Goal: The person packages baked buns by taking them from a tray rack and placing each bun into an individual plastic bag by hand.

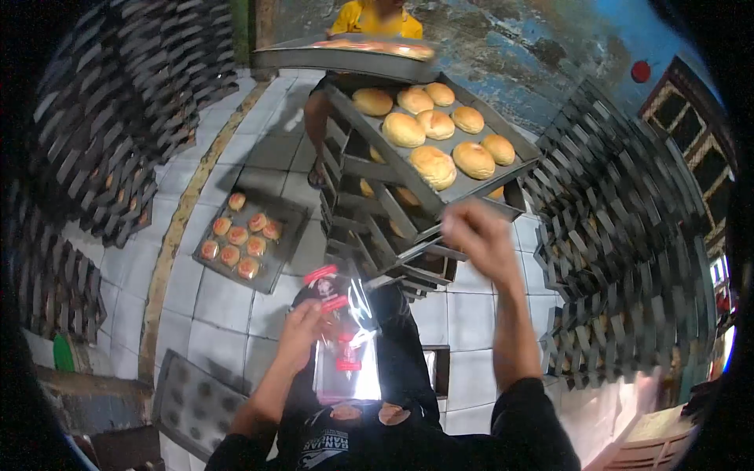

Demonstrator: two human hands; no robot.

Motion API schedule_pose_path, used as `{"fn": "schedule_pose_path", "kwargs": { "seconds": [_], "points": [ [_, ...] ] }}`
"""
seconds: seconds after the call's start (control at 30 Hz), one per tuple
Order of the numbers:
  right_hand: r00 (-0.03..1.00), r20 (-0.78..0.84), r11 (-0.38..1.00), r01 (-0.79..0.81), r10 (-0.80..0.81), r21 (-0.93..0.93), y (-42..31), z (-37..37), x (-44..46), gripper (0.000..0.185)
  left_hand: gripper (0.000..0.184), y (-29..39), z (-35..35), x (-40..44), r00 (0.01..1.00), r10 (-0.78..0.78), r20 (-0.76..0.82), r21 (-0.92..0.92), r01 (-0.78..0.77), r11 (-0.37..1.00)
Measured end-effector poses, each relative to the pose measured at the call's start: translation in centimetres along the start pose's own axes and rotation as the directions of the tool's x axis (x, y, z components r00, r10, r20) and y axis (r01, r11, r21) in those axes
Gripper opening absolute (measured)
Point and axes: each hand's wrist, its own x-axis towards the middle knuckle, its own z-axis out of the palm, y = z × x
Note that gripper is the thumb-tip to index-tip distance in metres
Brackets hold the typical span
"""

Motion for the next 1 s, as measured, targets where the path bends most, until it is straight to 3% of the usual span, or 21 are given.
{"fn": "schedule_pose_path", "kwargs": {
  "seconds": [0.03, 0.07, 0.1, 0.2, 0.27, 0.33, 0.4, 0.5, 0.6, 0.67, 0.73, 0.8, 0.9, 0.93, 1.0],
  "points": [
    [0.996, -0.079, 0.989, -0.060, 0.050, -0.132, -1.6, -1.5, 3.3, 0.022, 0.021, -0.2, 0.5, 0.0, 0.999, -0.032, -0.032, -0.072, 0.030, 0.997],
    [0.995, -0.053, 0.979, 0.070, -0.082, -0.193, -0.7, -2.8, 6.4, 0.032, 0.020, -0.7, 1.4, 0.0, 0.996, -0.067, -0.066, -0.141, 0.057, 0.988],
    [0.998, 0.026, 0.969, -0.055, 0.063, -0.239, 0.9, -3.3, 9.5, 0.041, 0.021, -1.0, 1.8, 0.1, 0.994, -0.051, -0.099, -0.087, 0.043, 0.995],
    [0.956, 0.242, 0.739, 0.043, 0.164, -0.672, 4.8, -2.6, 14.7, 0.058, 0.021, -1.7, 0.4, 0.3, 0.999, 0.013, -0.042, -0.020, -0.013, 1.000],
    [0.922, 0.309, 0.741, 0.039, 0.231, -0.670, 8.7, -2.0, 16.7, 0.061, 0.019, -1.7, 0.4, 0.3, 0.997, 0.045, -0.066, -0.072, -0.050, 0.996],
    [0.941, 0.220, 0.830, -0.098, 0.257, -0.549, 6.4, -2.5, 15.8, 0.075, 0.018, -1.9, 0.6, -0.4, 0.994, 0.068, -0.082, -0.154, -0.080, 0.985],
    [0.897, 0.250, 0.866, -0.227, 0.364, -0.445, 4.4, -3.5, 15.3, 0.071, 0.017, -2.0, 0.1, -0.3, 0.997, 0.057, -0.058, -0.165, -0.066, 0.984],
    [0.925, 0.314, 0.976, -0.212, 0.215, -0.046, 6.9, -3.5, 13.5, 0.064, 0.024, -2.8, -0.5, 0.2, 0.998, 0.054, 0.013, -0.152, -0.051, 0.987],
    [0.896, 0.324, 0.953, -0.289, 0.303, -0.093, 4.0, -4.7, 12.1, 0.067, 0.028, -3.1, 0.0, 0.9, 0.995, 0.096, -0.006, -0.160, -0.096, 0.982],
    [0.948, 0.133, 0.952, -0.299, 0.290, 0.058, 0.9, -5.1, 10.7, 0.073, 0.031, -1.2, 0.5, 1.9, 0.998, 0.061, 0.028, -0.260, -0.052, 0.964],
    [0.991, 0.027, 0.955, -0.135, 0.133, 0.263, -3.3, -4.7, 8.1, 0.072, 0.031, 1.8, 1.8, 1.7, 0.999, 0.030, -0.017, -0.429, -0.034, 0.902],
    [0.992, 0.015, 0.849, -0.114, 0.124, 0.517, -4.6, -1.9, 4.3, 0.067, 0.028, 3.3, 2.1, 3.4, 0.994, 0.069, -0.089, -0.483, -0.103, 0.870],
    [0.974, 0.116, 0.838, -0.227, 0.196, 0.496, -5.0, 6.1, -2.5, 0.057, 0.026, 1.3, -0.2, 8.7, 0.987, -0.062, -0.149, -0.565, -0.033, 0.824],
    [0.982, 0.134, 0.941, -0.169, 0.134, 0.295, -3.8, 9.1, -4.8, 0.055, 0.027, 0.4, -0.8, 10.4, 0.990, -0.053, -0.129, -0.561, -0.029, 0.827],
    [0.987, 0.074, 0.986, 0.138, -0.145, 0.091, -2.2, 13.4, -8.4, 0.038, 0.028, -0.9, -0.8, 12.5, 0.996, -0.042, -0.084, -0.553, -0.011, 0.833]
  ]
}}
